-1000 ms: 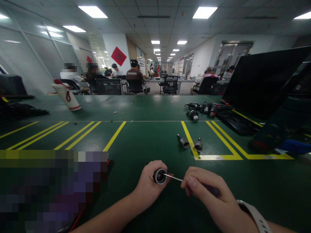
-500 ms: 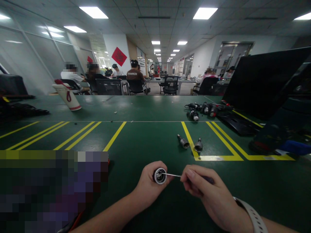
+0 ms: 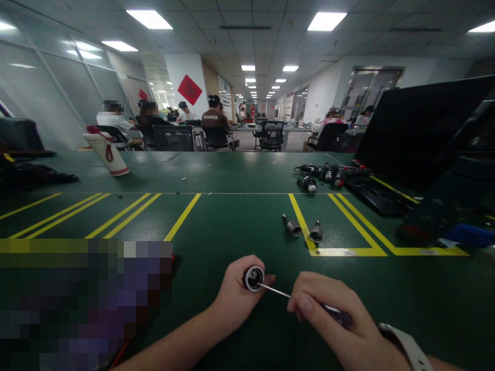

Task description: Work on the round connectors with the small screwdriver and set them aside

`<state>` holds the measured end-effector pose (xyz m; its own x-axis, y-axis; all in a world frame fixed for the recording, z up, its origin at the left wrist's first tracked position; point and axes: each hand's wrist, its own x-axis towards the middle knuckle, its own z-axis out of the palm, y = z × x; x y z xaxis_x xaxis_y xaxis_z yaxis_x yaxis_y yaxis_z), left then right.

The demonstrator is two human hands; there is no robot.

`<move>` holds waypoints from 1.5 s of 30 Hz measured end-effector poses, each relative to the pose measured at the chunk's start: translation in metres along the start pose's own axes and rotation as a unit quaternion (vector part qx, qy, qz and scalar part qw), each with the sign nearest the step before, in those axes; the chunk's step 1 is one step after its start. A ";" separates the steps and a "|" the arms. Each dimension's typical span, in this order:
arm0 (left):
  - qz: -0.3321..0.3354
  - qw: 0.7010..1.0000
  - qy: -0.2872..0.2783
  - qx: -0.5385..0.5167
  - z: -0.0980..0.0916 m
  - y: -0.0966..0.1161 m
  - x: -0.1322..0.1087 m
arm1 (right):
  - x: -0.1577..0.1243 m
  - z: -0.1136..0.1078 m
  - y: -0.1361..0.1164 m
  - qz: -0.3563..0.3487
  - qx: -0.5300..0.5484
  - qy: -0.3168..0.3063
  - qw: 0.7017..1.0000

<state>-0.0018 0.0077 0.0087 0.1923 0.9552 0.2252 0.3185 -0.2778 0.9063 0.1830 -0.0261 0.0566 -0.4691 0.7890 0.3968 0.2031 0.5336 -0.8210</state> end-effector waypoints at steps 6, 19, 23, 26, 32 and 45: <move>0.036 0.994 0.009 0.100 0.000 -0.004 -0.001 | 0.000 0.000 -0.006 -0.052 -0.049 0.026 0.997; 0.121 0.964 0.036 0.234 0.000 0.001 -0.003 | 0.003 0.000 -0.010 -0.058 -0.104 -0.008 0.993; 0.133 0.957 0.042 0.253 0.001 0.002 -0.004 | 0.001 0.000 -0.010 -0.059 -0.109 0.016 0.992; 0.130 0.958 0.038 0.252 0.001 0.002 -0.004 | -0.001 0.002 -0.011 -0.075 -0.098 -0.006 0.992; 0.108 0.963 0.043 0.243 0.001 0.001 -0.003 | -0.001 0.003 -0.010 -0.087 -0.075 0.005 0.993; 0.060 0.976 0.027 0.209 0.000 -0.001 -0.003 | -0.002 -0.002 -0.006 -0.037 -0.055 0.054 0.996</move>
<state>-0.0028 0.0054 0.0077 0.2055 0.9144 0.3489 0.6496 -0.3941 0.6501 0.1842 -0.0304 0.0611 -0.3922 0.7713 0.5013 0.2670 0.6169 -0.7404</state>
